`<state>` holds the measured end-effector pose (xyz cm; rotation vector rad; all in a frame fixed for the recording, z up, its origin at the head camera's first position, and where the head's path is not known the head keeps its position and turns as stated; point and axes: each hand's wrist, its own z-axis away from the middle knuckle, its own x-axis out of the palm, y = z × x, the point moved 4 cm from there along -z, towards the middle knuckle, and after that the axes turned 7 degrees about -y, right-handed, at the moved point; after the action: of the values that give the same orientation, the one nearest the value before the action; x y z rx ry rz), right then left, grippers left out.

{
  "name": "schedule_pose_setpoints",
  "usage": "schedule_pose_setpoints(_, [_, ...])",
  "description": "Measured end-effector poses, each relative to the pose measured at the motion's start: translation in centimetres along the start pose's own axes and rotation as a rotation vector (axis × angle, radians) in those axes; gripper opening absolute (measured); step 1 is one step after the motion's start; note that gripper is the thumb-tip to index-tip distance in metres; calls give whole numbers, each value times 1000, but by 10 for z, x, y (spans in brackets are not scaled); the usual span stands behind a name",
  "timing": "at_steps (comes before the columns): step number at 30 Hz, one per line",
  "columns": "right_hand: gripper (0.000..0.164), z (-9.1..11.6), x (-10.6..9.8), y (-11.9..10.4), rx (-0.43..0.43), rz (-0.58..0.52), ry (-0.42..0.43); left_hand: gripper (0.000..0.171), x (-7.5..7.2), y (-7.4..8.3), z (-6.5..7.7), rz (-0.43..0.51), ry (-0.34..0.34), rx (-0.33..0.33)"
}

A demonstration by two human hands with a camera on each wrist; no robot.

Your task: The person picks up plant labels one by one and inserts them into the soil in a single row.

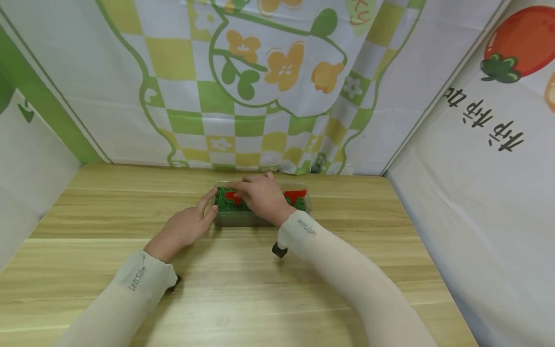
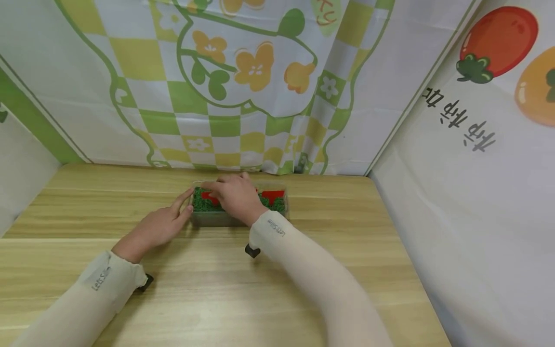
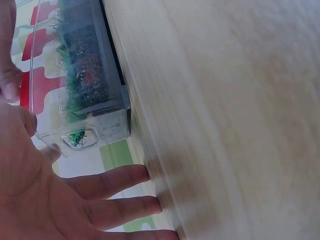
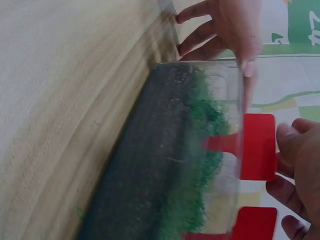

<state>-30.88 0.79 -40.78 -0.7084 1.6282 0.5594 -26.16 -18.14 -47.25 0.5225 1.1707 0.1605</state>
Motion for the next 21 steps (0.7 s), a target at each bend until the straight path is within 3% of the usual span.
schedule_pose_setpoints(10, [33, 24, -25, 23, 29, -61, 118, 66, 0, -5, -1, -15, 20, 9])
schedule_pose_setpoints(16, [32, 45, -29, 50, 51, -110, 202, 66, -3, -7, -1, -17, 30, 20])
schedule_pose_setpoints(21, [34, 67, -27, 72, 85, -155, 218, 67, -4, -8, 3, -6, 28, 28])
